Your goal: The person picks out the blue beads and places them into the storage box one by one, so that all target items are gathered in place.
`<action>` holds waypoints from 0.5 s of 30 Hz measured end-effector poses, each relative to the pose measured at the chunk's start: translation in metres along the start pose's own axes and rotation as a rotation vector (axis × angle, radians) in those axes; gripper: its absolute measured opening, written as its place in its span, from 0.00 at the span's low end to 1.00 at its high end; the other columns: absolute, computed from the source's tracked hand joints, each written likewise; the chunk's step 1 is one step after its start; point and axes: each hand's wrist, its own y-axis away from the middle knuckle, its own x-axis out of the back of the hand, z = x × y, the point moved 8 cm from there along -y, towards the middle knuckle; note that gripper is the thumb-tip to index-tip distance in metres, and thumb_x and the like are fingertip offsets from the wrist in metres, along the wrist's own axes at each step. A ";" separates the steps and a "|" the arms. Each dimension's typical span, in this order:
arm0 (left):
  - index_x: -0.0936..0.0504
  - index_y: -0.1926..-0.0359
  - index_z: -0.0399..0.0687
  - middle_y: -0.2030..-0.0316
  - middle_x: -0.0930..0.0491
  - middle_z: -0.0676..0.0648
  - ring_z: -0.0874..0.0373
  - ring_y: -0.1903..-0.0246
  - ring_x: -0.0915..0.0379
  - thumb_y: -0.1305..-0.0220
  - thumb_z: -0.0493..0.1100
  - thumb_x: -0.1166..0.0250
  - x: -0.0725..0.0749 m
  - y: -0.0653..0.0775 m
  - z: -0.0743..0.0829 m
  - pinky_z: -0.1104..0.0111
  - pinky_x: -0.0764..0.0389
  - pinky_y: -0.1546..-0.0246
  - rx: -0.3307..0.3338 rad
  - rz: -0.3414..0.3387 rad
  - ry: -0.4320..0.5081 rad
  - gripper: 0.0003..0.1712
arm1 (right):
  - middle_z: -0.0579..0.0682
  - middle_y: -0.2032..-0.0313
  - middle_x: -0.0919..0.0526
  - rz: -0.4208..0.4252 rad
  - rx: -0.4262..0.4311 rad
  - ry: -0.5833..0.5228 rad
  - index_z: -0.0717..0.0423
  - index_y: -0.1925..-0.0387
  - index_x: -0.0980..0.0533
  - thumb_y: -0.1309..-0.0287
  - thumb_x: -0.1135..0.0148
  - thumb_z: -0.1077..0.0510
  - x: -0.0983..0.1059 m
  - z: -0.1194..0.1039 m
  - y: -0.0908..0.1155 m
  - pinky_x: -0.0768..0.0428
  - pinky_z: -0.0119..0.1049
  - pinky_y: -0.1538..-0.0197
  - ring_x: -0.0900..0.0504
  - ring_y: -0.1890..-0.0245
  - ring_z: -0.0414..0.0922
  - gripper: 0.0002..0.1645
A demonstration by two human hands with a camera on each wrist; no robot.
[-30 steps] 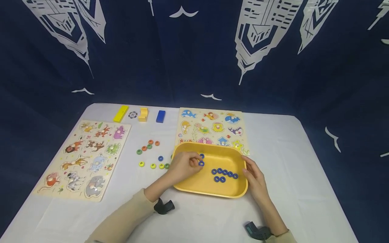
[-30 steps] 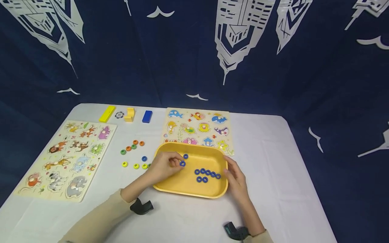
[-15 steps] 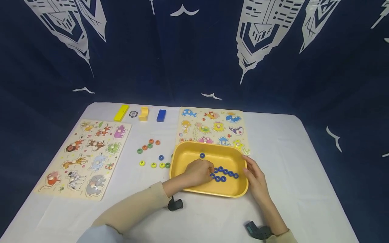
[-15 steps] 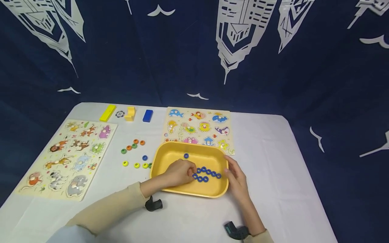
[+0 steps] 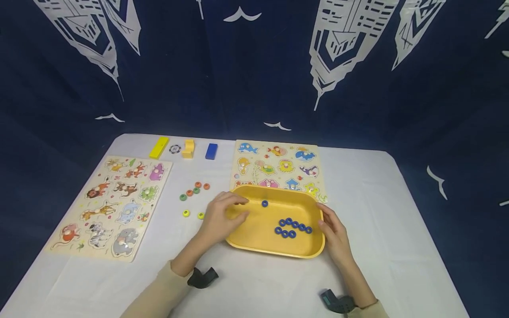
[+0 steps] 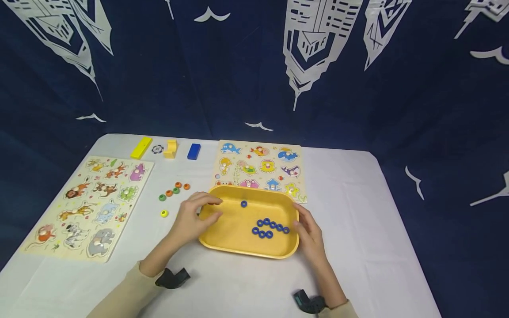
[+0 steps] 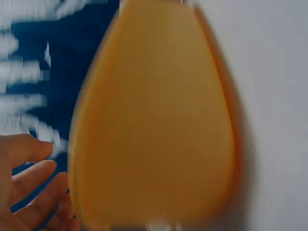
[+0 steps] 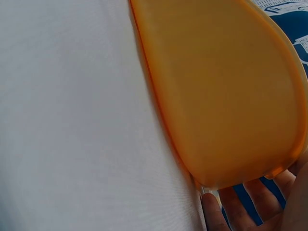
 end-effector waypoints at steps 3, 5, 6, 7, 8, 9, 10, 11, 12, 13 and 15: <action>0.19 0.64 0.49 0.63 0.21 0.53 0.59 0.57 0.29 0.56 0.39 0.31 0.028 0.004 -0.029 0.61 0.29 0.53 0.029 0.141 0.021 0.14 | 0.49 0.37 0.38 -0.001 0.000 0.003 0.50 0.40 0.38 0.37 0.56 0.61 0.000 0.002 0.000 0.40 0.17 0.44 0.41 0.38 0.33 0.23; 0.19 0.63 0.48 0.61 0.21 0.52 0.57 0.54 0.30 0.56 0.38 0.31 0.041 0.008 -0.049 0.59 0.32 0.50 0.071 0.206 0.033 0.14 | 0.49 0.37 0.38 -0.001 -0.001 0.000 0.50 0.40 0.38 0.37 0.55 0.61 0.000 0.002 0.000 0.40 0.17 0.44 0.41 0.38 0.32 0.24; 0.19 0.63 0.47 0.61 0.21 0.51 0.56 0.54 0.31 0.56 0.37 0.31 0.046 0.010 -0.058 0.58 0.34 0.49 0.091 0.232 0.042 0.15 | 0.49 0.37 0.38 0.002 -0.004 -0.001 0.49 0.40 0.38 0.37 0.55 0.61 0.001 0.003 0.000 0.40 0.17 0.44 0.41 0.38 0.32 0.24; 0.19 0.62 0.48 0.60 0.21 0.51 0.56 0.54 0.31 0.56 0.37 0.32 0.050 0.012 -0.066 0.58 0.34 0.49 0.111 0.252 0.045 0.15 | 0.49 0.37 0.38 0.003 -0.004 -0.002 0.50 0.40 0.38 0.37 0.55 0.61 0.001 0.003 0.000 0.40 0.17 0.44 0.40 0.39 0.32 0.23; 0.19 0.62 0.47 0.60 0.22 0.51 0.56 0.54 0.31 0.56 0.36 0.32 0.053 0.014 -0.074 0.59 0.34 0.51 0.130 0.270 0.051 0.15 | 0.49 0.37 0.38 0.005 -0.005 0.000 0.49 0.40 0.38 0.38 0.55 0.61 0.001 0.003 0.000 0.40 0.17 0.44 0.41 0.39 0.31 0.23; 0.19 0.61 0.46 0.60 0.22 0.51 0.57 0.55 0.31 0.55 0.36 0.32 0.055 0.016 -0.081 0.59 0.34 0.51 0.148 0.280 0.057 0.15 | 0.49 0.37 0.38 0.006 -0.006 0.001 0.49 0.40 0.38 0.37 0.55 0.61 0.001 0.003 0.000 0.40 0.17 0.44 0.41 0.39 0.31 0.23; 0.19 0.61 0.46 0.60 0.22 0.52 0.57 0.55 0.31 0.55 0.37 0.32 0.057 0.017 -0.087 0.59 0.34 0.51 0.162 0.287 0.062 0.15 | 0.49 0.37 0.38 0.007 -0.004 0.003 0.49 0.40 0.38 0.37 0.55 0.61 0.002 0.003 0.000 0.40 0.17 0.44 0.41 0.39 0.31 0.23; 0.19 0.60 0.45 0.60 0.22 0.52 0.57 0.55 0.31 0.54 0.37 0.33 0.057 0.018 -0.092 0.59 0.34 0.50 0.176 0.290 0.064 0.15 | 0.48 0.37 0.38 0.007 -0.006 0.005 0.48 0.40 0.38 0.37 0.55 0.60 0.002 0.004 0.000 0.40 0.17 0.44 0.41 0.39 0.30 0.23; 0.19 0.60 0.45 0.60 0.22 0.52 0.57 0.55 0.31 0.54 0.38 0.33 0.057 0.019 -0.097 0.59 0.34 0.49 0.188 0.289 0.063 0.16 | 0.48 0.37 0.38 0.007 -0.008 0.008 0.48 0.40 0.38 0.37 0.55 0.60 0.001 0.004 0.000 0.40 0.17 0.44 0.41 0.39 0.30 0.23; 0.19 0.60 0.45 0.60 0.22 0.52 0.57 0.54 0.31 0.54 0.39 0.32 0.057 0.020 -0.100 0.59 0.35 0.49 0.203 0.284 0.057 0.16 | 0.48 0.37 0.38 0.006 -0.009 0.010 0.47 0.40 0.38 0.37 0.55 0.60 0.001 0.004 0.000 0.40 0.17 0.45 0.41 0.39 0.30 0.23; 0.19 0.60 0.47 0.60 0.22 0.52 0.57 0.53 0.32 0.55 0.40 0.32 0.054 0.023 -0.107 0.58 0.36 0.47 0.231 0.264 0.035 0.16 | 0.48 0.37 0.38 0.003 -0.006 0.011 0.48 0.40 0.38 0.37 0.55 0.60 0.001 0.004 0.000 0.40 0.16 0.45 0.41 0.39 0.29 0.24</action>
